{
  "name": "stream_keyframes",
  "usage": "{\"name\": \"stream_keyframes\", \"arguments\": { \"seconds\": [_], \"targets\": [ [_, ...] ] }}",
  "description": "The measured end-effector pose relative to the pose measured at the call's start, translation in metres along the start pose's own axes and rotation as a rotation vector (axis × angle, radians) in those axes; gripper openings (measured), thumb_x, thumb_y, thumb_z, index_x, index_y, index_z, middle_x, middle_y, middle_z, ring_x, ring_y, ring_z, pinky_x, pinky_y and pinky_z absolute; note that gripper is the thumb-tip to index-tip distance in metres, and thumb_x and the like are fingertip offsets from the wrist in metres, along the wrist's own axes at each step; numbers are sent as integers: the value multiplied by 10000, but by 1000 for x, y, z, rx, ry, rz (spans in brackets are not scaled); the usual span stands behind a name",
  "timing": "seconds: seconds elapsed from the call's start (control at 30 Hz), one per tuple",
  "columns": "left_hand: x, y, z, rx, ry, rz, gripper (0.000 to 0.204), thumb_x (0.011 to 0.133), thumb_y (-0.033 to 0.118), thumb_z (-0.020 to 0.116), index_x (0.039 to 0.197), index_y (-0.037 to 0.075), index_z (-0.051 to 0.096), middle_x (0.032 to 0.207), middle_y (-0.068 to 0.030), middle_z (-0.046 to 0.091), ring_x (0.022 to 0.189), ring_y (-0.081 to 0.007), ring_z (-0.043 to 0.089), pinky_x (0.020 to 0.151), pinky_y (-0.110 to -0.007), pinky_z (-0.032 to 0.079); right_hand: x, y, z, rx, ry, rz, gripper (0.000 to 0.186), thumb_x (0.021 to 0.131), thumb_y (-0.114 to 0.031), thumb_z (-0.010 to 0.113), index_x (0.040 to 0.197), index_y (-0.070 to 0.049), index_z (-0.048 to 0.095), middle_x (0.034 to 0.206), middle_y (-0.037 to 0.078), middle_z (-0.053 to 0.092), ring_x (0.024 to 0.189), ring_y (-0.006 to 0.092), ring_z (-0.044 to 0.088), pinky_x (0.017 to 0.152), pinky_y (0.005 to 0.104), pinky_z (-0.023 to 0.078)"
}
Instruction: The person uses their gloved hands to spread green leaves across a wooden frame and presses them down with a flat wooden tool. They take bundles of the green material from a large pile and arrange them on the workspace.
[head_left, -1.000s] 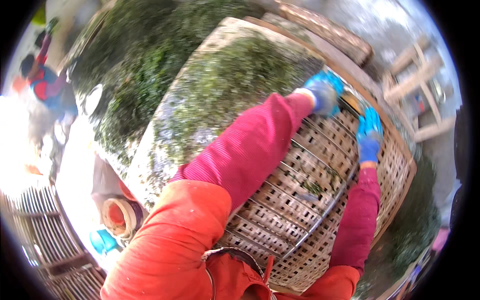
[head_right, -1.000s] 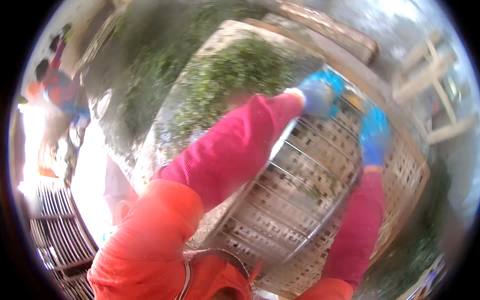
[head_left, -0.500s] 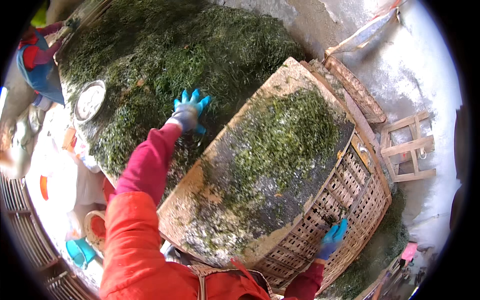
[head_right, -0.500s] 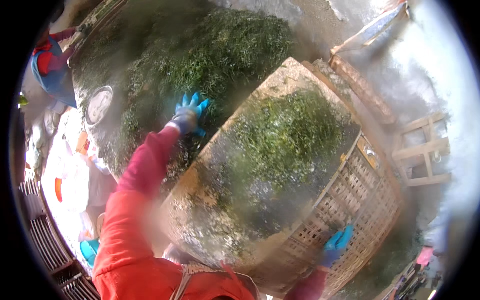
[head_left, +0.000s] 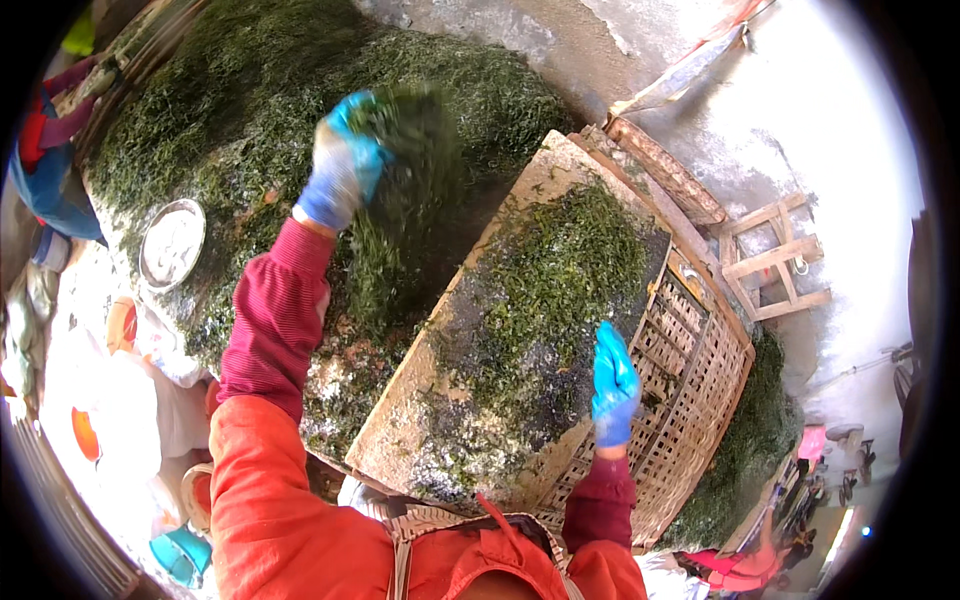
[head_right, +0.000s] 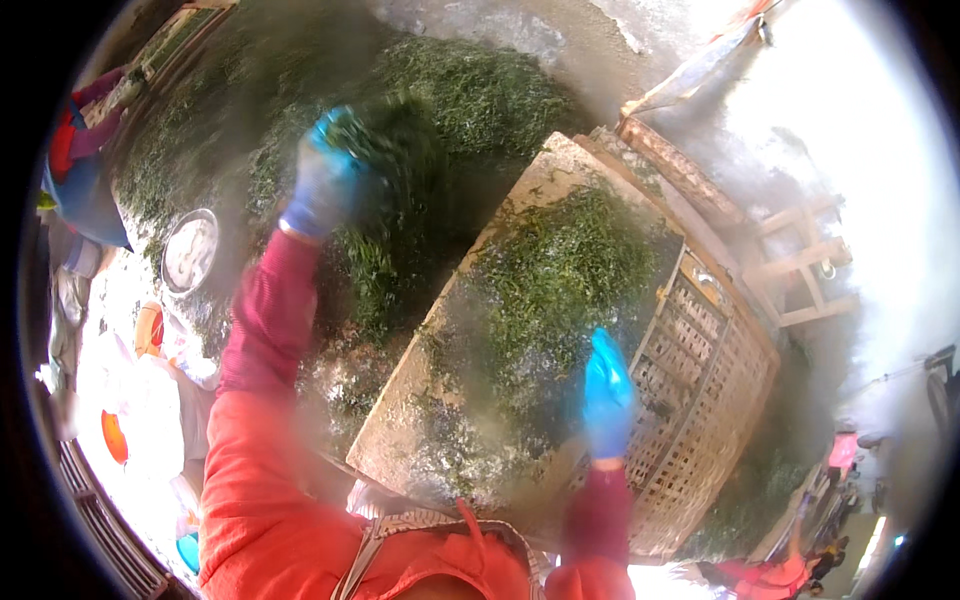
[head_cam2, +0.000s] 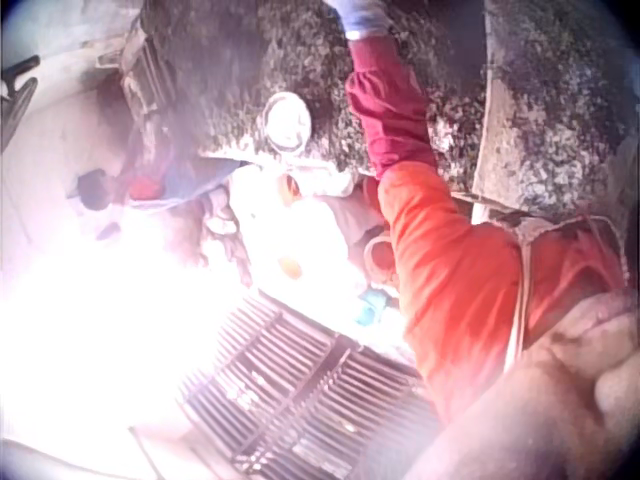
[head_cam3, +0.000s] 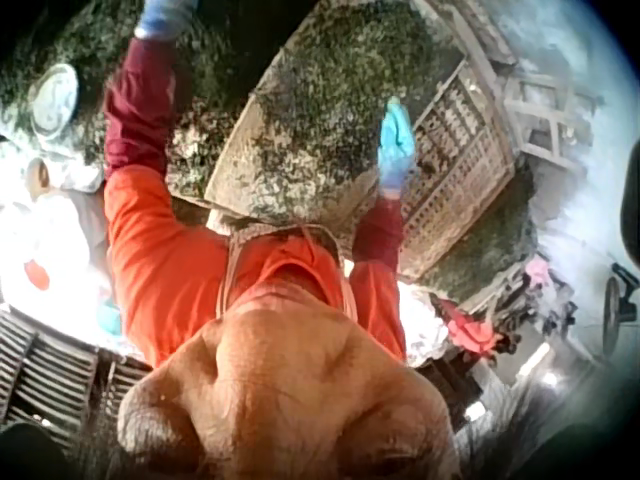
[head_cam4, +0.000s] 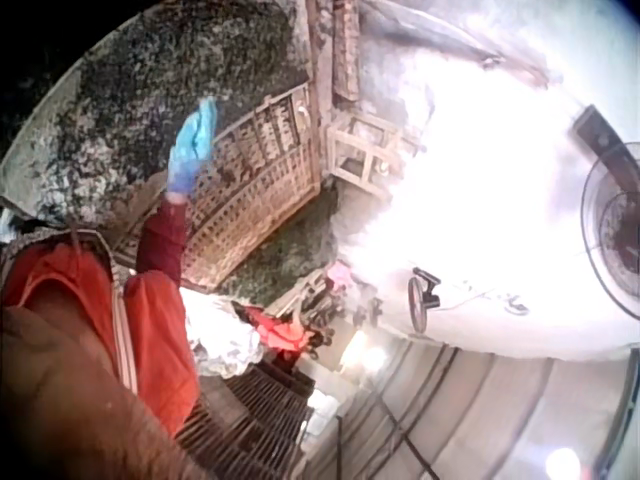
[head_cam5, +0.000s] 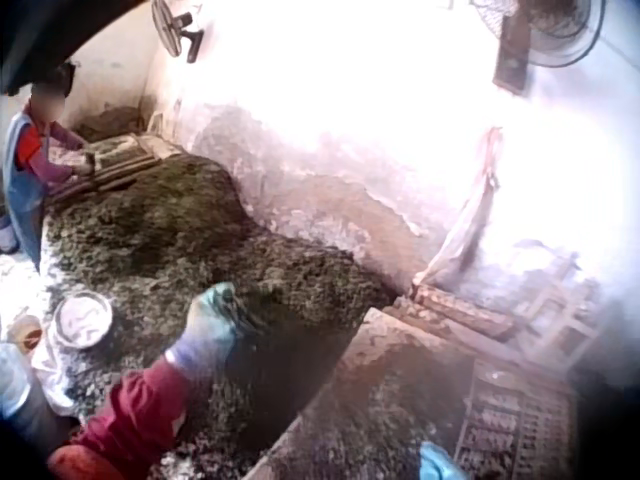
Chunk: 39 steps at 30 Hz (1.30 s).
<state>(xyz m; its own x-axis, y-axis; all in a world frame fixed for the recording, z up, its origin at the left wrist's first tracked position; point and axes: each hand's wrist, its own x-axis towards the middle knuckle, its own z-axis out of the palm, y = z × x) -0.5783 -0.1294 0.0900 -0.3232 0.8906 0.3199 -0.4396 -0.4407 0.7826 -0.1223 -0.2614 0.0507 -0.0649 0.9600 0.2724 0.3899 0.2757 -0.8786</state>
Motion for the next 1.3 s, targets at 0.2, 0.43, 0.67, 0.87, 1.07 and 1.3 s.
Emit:
{"name": "stream_keyframes", "arguments": {
  "seconds": [0.2,0.43,0.67,0.87,1.07,1.3],
  "targets": [
    [32,-22,-43,221,408,-264,367,981,152,591,1323,21,593,1192,-123,701,1032,-211,697,832,-323,620,50,-14,72,247,-168,-32,429,963,82,583,1391,62,598,1459,126,572,1004,80,606,811,195,498],
    [24,16,-9,788,-272,913,129,899,78,640,976,41,736,934,-92,753,799,-246,714,769,-391,577,117,-83,159,-4,-379,-247,769,921,-104,760,1558,41,354,1482,214,531,1251,269,579,1107,399,449],
    [66,67,-8,597,-366,446,118,967,132,618,1003,56,701,802,-85,694,622,-201,659,508,-321,536,207,-121,219,1403,-771,430,701,884,-101,763,1478,54,427,1273,190,677,1060,277,689,946,356,551],
    [51,54,-74,1985,-247,-215,462,963,461,675,1077,14,709,950,-181,739,861,-282,732,769,-414,602,269,-27,190,-267,-790,285,523,924,-16,700,1397,100,510,1151,205,699,935,198,705,740,254,579],
    [-21,40,-168,1688,-250,-414,730,902,548,696,1321,-46,628,1120,-264,725,1061,-394,709,960,-455,546,272,-127,163,147,-752,-587,412,1002,-232,592,1284,65,646,1219,162,717,1120,240,683,979,369,553],
    [14,85,-75,1012,-214,67,960,873,661,704,1510,-8,442,1389,-266,605,1326,-337,582,1128,-436,465,313,-201,153,926,-969,-377,428,996,-256,586,1339,-2,620,1287,141,686,1087,276,695,1007,439,560]
  ]
}}
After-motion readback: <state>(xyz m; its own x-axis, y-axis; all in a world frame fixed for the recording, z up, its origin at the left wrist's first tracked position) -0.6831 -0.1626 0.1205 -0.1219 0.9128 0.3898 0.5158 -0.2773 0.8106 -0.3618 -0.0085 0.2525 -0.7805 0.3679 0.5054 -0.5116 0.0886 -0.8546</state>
